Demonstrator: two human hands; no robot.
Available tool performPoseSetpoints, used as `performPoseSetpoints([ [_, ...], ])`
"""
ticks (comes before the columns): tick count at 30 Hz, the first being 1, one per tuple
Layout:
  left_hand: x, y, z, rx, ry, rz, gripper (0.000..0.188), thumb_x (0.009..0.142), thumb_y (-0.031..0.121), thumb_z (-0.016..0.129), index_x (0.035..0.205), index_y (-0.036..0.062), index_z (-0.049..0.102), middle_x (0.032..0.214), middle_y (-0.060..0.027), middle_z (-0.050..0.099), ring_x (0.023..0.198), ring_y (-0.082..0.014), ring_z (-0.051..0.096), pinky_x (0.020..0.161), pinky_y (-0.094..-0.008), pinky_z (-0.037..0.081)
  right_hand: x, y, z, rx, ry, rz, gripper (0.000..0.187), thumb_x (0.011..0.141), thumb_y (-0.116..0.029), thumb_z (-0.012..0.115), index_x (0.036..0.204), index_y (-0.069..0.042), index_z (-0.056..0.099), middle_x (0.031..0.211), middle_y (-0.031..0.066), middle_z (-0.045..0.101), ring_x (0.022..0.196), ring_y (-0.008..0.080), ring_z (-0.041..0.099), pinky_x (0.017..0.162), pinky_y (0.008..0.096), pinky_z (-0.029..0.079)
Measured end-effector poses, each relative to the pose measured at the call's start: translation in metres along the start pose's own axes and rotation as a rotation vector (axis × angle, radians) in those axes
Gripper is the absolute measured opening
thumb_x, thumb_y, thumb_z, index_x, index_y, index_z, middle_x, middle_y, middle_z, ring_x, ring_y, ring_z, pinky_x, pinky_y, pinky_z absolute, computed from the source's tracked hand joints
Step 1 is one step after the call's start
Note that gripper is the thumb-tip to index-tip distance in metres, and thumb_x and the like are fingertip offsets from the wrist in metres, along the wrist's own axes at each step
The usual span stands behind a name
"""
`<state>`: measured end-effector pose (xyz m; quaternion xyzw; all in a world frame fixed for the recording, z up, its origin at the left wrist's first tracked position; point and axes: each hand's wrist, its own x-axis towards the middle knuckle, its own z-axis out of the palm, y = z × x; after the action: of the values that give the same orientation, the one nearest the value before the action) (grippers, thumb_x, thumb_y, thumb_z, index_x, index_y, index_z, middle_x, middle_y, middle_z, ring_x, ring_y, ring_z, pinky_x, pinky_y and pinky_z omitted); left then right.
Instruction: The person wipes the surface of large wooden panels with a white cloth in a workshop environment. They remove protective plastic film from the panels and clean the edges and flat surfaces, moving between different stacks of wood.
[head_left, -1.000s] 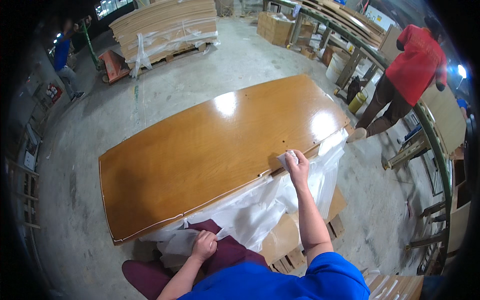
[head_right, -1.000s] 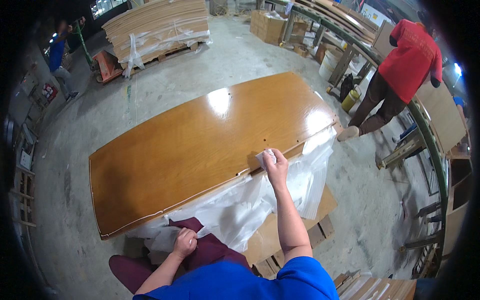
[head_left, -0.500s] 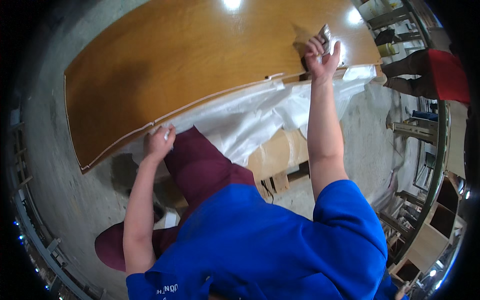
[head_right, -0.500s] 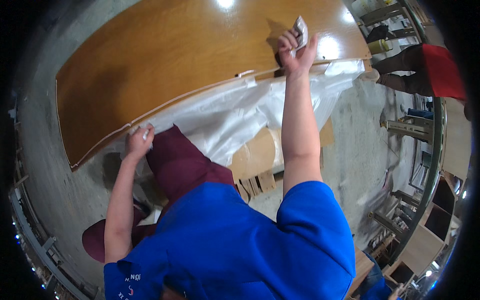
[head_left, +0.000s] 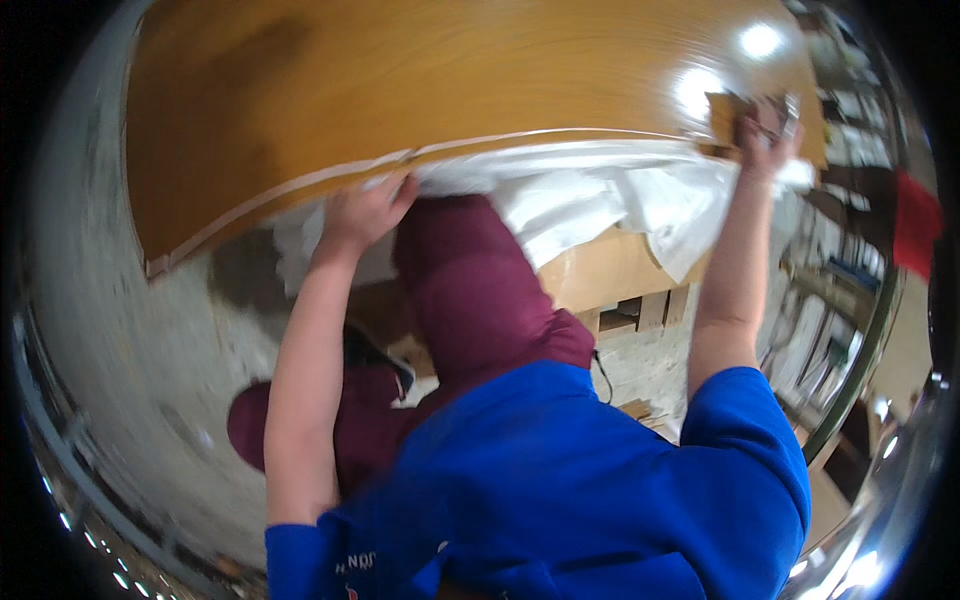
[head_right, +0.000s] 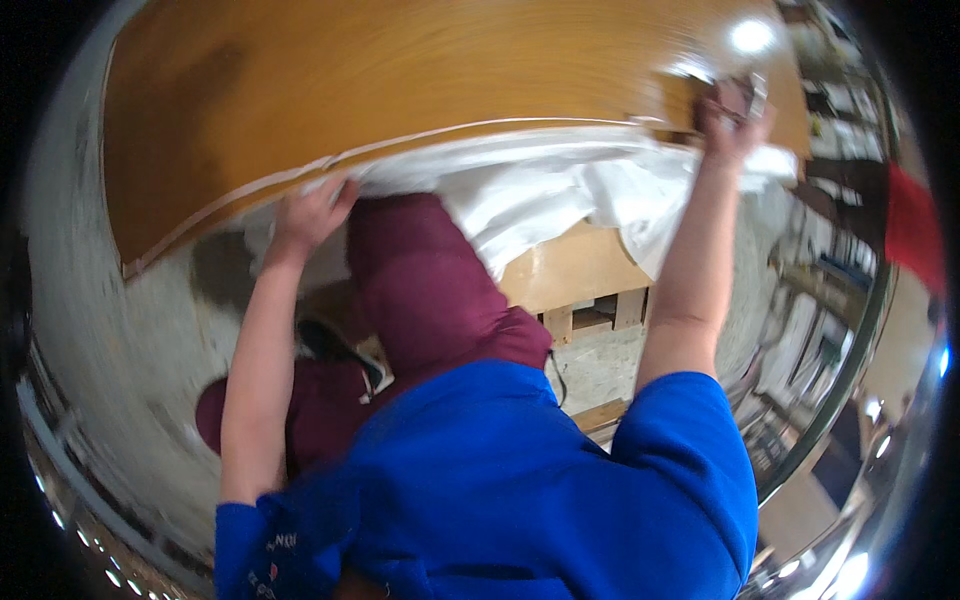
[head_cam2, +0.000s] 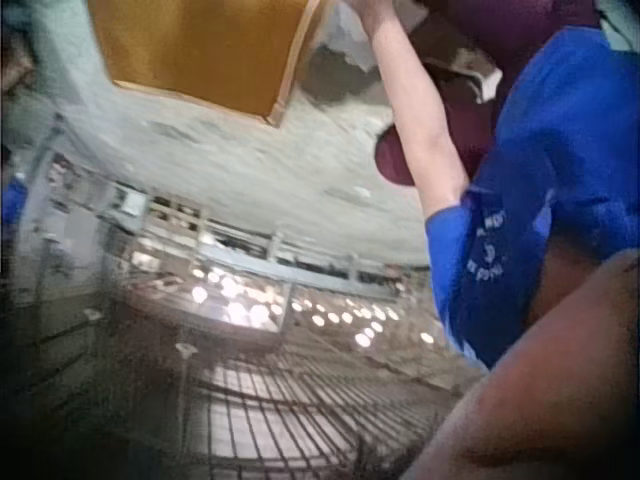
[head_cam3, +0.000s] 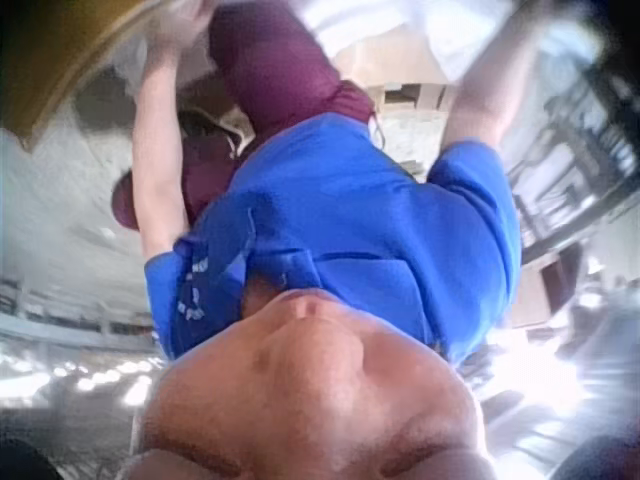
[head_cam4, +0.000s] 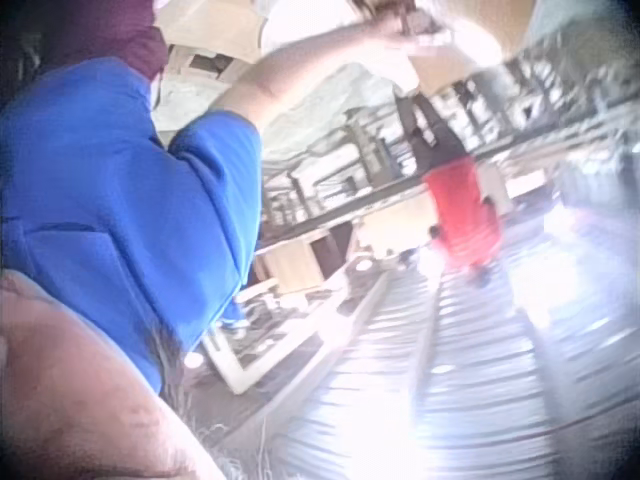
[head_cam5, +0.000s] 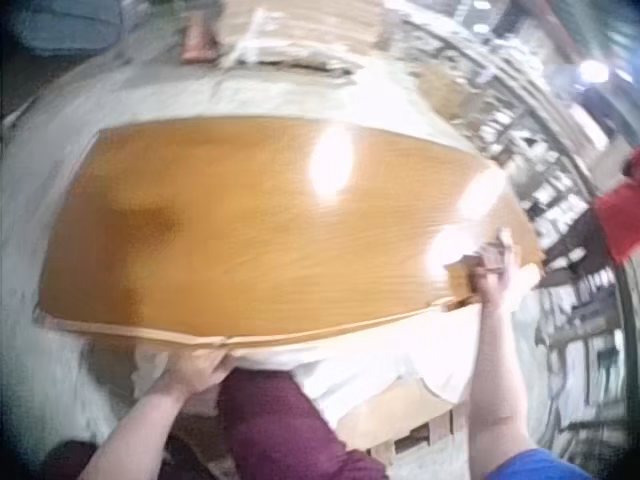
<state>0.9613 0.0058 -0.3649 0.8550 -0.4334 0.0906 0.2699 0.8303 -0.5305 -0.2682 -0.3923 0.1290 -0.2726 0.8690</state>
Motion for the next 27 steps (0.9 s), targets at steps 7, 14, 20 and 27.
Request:
performPoseSetpoints([
  [7, -0.014, -0.025, -0.021, -0.053, -0.143, -0.025, 0.023, 0.076, 0.028, 0.067, 0.094, 0.0152, 0.065, 0.100, -0.0045, 0.063, 0.097, -0.0247, 0.059, 0.084, -0.0388, 0.048, 0.008, 0.036, 0.033, 0.434, -0.051, 0.044, 0.043, 0.087, -0.045, 0.041, 0.078, -0.003, 0.040, 0.068, 0.0042, 0.034, 0.051, 0.0140, 0.032, 0.047, 0.0279, 0.026],
  [14, -0.014, -0.029, -0.021, 0.107, -0.155, 0.018, 0.031, 0.082, 0.032, 0.061, 0.111, 0.0194, 0.061, 0.107, -0.0039, 0.062, 0.098, -0.0253, 0.060, 0.085, -0.0415, 0.048, 0.000, 0.033, 0.035, 0.589, -0.059, 0.050, 0.040, 0.086, -0.043, 0.045, 0.076, -0.004, 0.043, 0.062, 0.0022, 0.036, 0.047, 0.0123, 0.031, 0.047, 0.0268, 0.027],
  [20, -0.017, -0.021, -0.014, 0.145, -0.111, -0.099, 0.025, 0.083, 0.030, 0.060, 0.104, 0.0180, 0.060, 0.102, -0.0028, 0.061, 0.095, -0.0251, 0.060, 0.079, -0.0417, 0.052, 0.006, 0.039, 0.042, 0.603, -0.045, 0.077, 0.055, 0.089, -0.055, 0.036, 0.081, -0.001, 0.048, 0.062, 0.0029, 0.038, 0.048, 0.0143, 0.035, 0.048, 0.0288, 0.031],
  [27, -0.013, -0.022, -0.005, 0.013, -0.048, -0.102, 0.021, 0.082, 0.029, 0.063, 0.100, 0.0196, 0.063, 0.092, -0.0032, 0.063, 0.088, -0.0254, 0.062, 0.076, -0.0388, 0.051, 0.009, 0.033, 0.039, 0.584, -0.110, 0.106, 0.060, 0.088, -0.061, 0.030, 0.078, -0.005, 0.049, 0.056, 0.0002, 0.038, 0.044, 0.0120, 0.034, 0.046, 0.0275, 0.030],
])
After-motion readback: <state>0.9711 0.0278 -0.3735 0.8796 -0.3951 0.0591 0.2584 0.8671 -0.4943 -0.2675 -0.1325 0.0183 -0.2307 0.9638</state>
